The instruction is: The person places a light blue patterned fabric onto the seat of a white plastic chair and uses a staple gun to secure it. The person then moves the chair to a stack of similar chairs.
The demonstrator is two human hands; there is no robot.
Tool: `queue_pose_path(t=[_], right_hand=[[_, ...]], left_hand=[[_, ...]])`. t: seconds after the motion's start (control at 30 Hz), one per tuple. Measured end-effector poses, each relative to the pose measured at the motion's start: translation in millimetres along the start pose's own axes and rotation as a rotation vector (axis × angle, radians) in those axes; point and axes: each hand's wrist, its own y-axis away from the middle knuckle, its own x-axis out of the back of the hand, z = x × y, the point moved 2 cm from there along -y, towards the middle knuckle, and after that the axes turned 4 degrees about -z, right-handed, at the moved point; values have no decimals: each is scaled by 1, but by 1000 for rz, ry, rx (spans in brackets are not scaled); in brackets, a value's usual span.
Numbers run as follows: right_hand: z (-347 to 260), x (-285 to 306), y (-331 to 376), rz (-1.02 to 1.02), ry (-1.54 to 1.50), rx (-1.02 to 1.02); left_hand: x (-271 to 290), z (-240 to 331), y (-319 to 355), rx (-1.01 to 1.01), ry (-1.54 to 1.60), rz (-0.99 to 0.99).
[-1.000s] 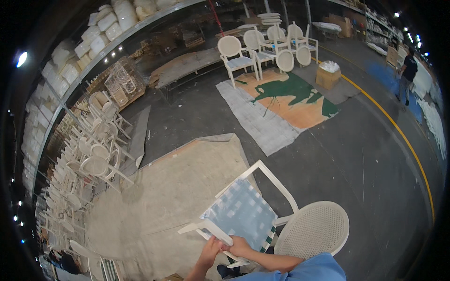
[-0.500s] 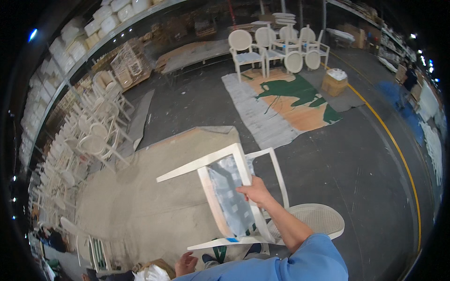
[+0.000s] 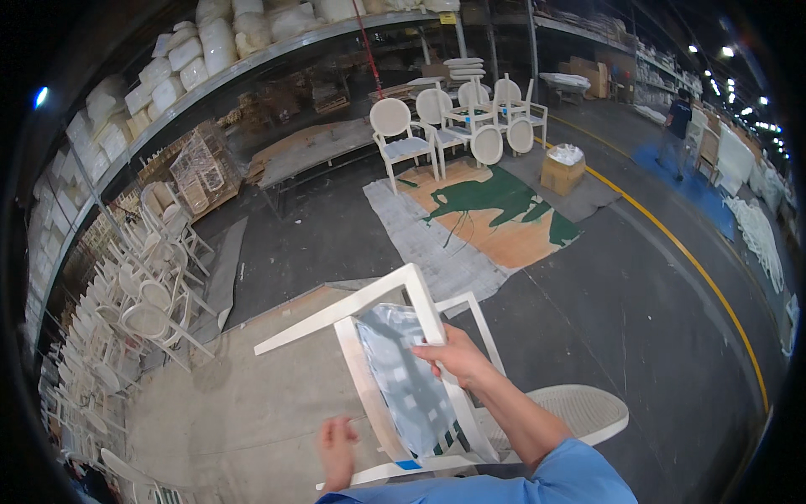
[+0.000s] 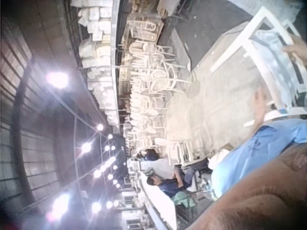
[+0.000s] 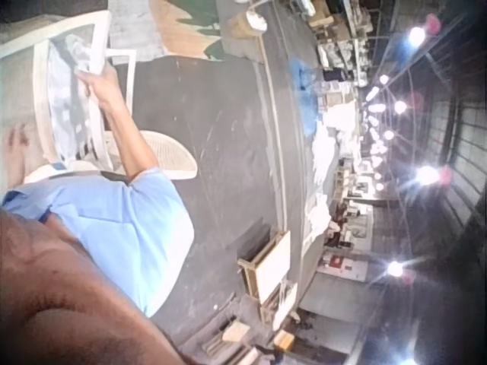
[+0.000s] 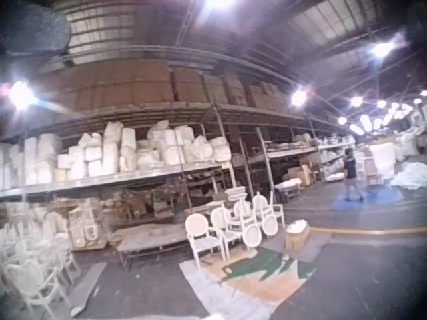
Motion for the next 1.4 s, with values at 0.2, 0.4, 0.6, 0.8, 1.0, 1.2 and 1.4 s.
queue_pose_path(t=[0.2, 0.4, 0.6, 0.8, 1.0, 1.2, 1.4], right_hand=[[-17, 33, -52, 103, -87, 12], [-45, 75, -104, 278, -142, 25], [-109, 152, -111, 563, -258, 193], [-97, 286, -58, 701, -610, 369], [-74, 376, -68, 992, -590, 352], [-96, 428, -100, 1451, -132, -5], [-111, 493, -152, 1411, 79, -88]], left_hand=[[86, -90, -1, 490, 358, -306], [26, -133, -150, 800, 1255, 245], [9, -58, -327, 364, 1201, 4], [-111, 135, -455, -156, 1220, -878], [-278, 231, -534, -171, 1230, -1202], [-373, 283, -573, -147, 1136, -1369], [-431, 333, -604, -271, 1122, -1586]])
